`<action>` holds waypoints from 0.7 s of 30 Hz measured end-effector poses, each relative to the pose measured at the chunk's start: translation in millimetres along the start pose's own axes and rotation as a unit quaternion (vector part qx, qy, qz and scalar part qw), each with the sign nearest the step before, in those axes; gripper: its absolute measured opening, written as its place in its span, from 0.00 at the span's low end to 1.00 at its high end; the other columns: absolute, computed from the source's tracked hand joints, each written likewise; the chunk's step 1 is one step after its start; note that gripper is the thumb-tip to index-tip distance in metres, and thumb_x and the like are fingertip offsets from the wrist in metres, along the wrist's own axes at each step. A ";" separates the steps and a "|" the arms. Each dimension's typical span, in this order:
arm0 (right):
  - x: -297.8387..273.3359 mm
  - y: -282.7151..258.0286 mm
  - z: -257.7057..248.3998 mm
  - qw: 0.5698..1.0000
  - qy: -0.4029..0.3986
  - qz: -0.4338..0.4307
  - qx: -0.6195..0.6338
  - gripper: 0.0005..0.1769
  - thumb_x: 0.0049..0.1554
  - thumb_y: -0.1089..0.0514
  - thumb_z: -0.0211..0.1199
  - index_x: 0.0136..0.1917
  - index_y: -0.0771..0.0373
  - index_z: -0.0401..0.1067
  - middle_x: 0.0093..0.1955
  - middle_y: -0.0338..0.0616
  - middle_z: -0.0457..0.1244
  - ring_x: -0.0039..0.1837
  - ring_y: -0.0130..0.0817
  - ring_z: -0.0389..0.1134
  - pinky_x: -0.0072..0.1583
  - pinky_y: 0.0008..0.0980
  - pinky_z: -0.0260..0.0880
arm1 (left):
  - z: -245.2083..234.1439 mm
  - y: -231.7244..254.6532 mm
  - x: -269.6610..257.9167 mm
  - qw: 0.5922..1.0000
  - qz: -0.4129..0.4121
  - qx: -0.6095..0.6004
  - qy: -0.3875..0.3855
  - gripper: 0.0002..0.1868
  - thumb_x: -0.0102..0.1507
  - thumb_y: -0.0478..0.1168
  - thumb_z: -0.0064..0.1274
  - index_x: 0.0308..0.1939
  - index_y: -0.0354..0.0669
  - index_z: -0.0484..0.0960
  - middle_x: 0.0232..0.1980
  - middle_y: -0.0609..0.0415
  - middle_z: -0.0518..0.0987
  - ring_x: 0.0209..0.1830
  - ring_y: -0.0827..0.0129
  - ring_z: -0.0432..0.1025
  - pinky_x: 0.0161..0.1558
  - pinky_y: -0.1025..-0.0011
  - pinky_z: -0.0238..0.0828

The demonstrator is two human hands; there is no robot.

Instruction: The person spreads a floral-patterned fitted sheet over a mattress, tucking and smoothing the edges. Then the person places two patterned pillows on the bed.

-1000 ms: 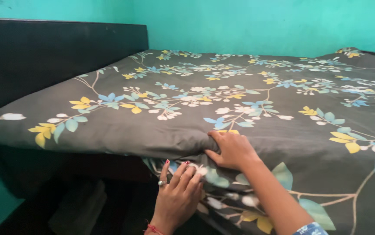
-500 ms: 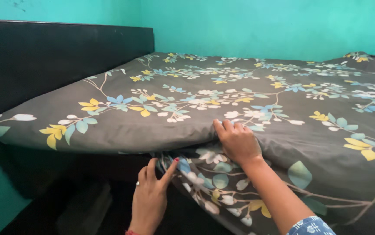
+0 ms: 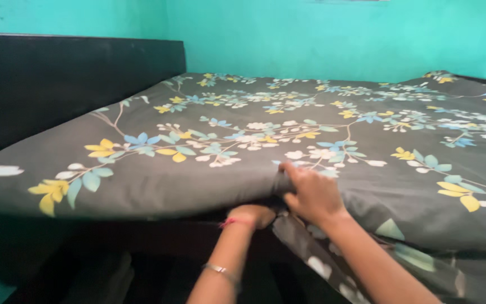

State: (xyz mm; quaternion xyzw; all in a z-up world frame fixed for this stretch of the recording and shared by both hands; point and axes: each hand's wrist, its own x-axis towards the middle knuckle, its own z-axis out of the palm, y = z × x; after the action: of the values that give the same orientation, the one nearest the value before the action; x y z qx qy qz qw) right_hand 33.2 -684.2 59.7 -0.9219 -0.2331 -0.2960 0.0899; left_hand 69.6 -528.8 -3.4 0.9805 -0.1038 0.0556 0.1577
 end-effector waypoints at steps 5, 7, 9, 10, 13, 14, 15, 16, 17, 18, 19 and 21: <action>-21.7 -5.4 4.1 0.997 0.023 -0.008 0.071 0.32 0.45 0.56 0.69 0.63 0.50 0.66 0.53 0.46 0.70 0.56 0.51 0.71 0.56 0.50 0.71 | 49.6 7.3 69.4 0.998 0.035 0.042 0.041 0.31 0.66 0.51 0.41 0.74 0.49 0.62 0.76 0.44 0.59 0.75 0.50 0.52 0.71 0.55 0.47; -28.8 -4.0 5.4 0.993 0.055 -0.039 0.093 0.35 0.43 0.58 0.68 0.65 0.52 0.65 0.56 0.48 0.69 0.58 0.52 0.69 0.58 0.49 0.69 | 71.1 2.2 84.1 0.995 0.046 0.044 0.078 0.33 0.66 0.53 0.41 0.75 0.48 0.60 0.80 0.43 0.55 0.78 0.50 0.48 0.74 0.55 0.42; -35.5 -2.9 8.7 0.986 0.092 -0.075 0.115 0.38 0.42 0.61 0.67 0.67 0.54 0.64 0.59 0.50 0.68 0.61 0.52 0.68 0.61 0.48 0.67 | 84.0 -3.8 88.5 0.995 0.073 -0.003 0.071 0.33 0.67 0.53 0.40 0.75 0.47 0.61 0.81 0.43 0.55 0.80 0.51 0.48 0.75 0.55 0.41; -37.5 -1.3 10.2 0.989 0.067 -0.022 0.129 0.40 0.42 0.59 0.68 0.69 0.53 0.64 0.59 0.50 0.68 0.61 0.52 0.67 0.62 0.48 0.66 | 84.9 -7.5 86.2 0.994 0.091 -0.034 0.059 0.32 0.67 0.51 0.39 0.75 0.47 0.62 0.80 0.44 0.57 0.80 0.52 0.50 0.76 0.56 0.43; -38.8 8.5 14.6 0.979 0.000 0.086 0.184 0.43 0.42 0.56 0.73 0.71 0.50 0.64 0.60 0.49 0.67 0.64 0.49 0.66 0.64 0.45 0.65 | 67.1 -13.4 62.9 0.987 0.133 -0.091 0.022 0.30 0.68 0.49 0.38 0.74 0.47 0.66 0.79 0.43 0.60 0.79 0.52 0.53 0.76 0.58 0.47; -38.0 15.7 13.8 0.973 -0.015 0.091 0.211 0.42 0.41 0.54 0.74 0.69 0.50 0.65 0.61 0.47 0.67 0.65 0.47 0.66 0.65 0.43 0.65 | 56.9 -11.4 50.0 0.986 0.144 -0.084 0.007 0.29 0.68 0.49 0.39 0.73 0.46 0.67 0.78 0.43 0.60 0.79 0.52 0.53 0.75 0.58 0.47; -38.6 22.4 13.6 0.966 -0.031 0.096 0.238 0.41 0.41 0.52 0.76 0.67 0.51 0.67 0.63 0.46 0.67 0.65 0.45 0.67 0.65 0.42 0.66 | 46.6 -8.1 34.4 0.985 0.154 -0.077 -0.008 0.29 0.67 0.48 0.40 0.72 0.46 0.67 0.78 0.42 0.60 0.78 0.51 0.53 0.74 0.57 0.47; -41.5 27.0 14.9 0.978 -0.013 0.073 0.193 0.41 0.40 0.53 0.76 0.67 0.51 0.68 0.63 0.46 0.67 0.65 0.46 0.67 0.67 0.43 0.63 | 36.6 -4.8 16.3 0.991 0.104 -0.082 -0.019 0.26 0.68 0.50 0.39 0.69 0.46 0.70 0.74 0.42 0.63 0.75 0.50 0.57 0.72 0.56 0.52; -43.1 29.7 17.2 0.987 0.009 0.048 0.150 0.41 0.39 0.53 0.77 0.67 0.51 0.69 0.63 0.47 0.67 0.65 0.46 0.67 0.68 0.45 0.61 | 26.1 -4.6 -2.9 0.995 0.055 -0.082 -0.028 0.25 0.69 0.51 0.39 0.66 0.46 0.73 0.71 0.41 0.67 0.71 0.48 0.61 0.69 0.55 0.56; -43.8 31.8 19.3 0.994 0.030 0.024 0.107 0.42 0.38 0.54 0.77 0.66 0.52 0.69 0.63 0.48 0.67 0.65 0.47 0.66 0.69 0.46 0.58 | 17.4 -2.7 -21.1 0.996 0.006 -0.082 -0.038 0.23 0.70 0.52 0.39 0.63 0.45 0.76 0.67 0.40 0.71 0.68 0.47 0.66 0.67 0.53 0.61; -43.3 31.7 22.2 0.994 0.024 0.042 0.094 0.41 0.38 0.56 0.75 0.66 0.51 0.70 0.62 0.46 0.68 0.64 0.46 0.67 0.70 0.45 0.59 | 12.5 1.6 -38.4 0.999 -0.007 -0.052 -0.006 0.21 0.71 0.53 0.37 0.56 0.46 0.79 0.60 0.41 0.75 0.61 0.47 0.70 0.63 0.54 0.64; -45.2 29.9 26.6 0.995 0.012 0.078 0.068 0.39 0.37 0.60 0.71 0.65 0.49 0.72 0.60 0.42 0.70 0.63 0.43 0.69 0.71 0.44 0.61 | 14.0 12.2 -73.2 0.998 -0.037 0.010 0.055 0.24 0.74 0.54 0.33 0.43 0.47 0.84 0.47 0.44 0.85 0.47 0.49 0.79 0.56 0.55 0.72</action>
State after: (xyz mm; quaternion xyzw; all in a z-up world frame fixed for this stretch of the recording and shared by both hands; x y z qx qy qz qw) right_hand 28.7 -719.3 10.8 -0.9256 -0.1790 -0.2822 0.1777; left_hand -3.2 -531.0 -23.4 0.9805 -0.0582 0.1048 0.1557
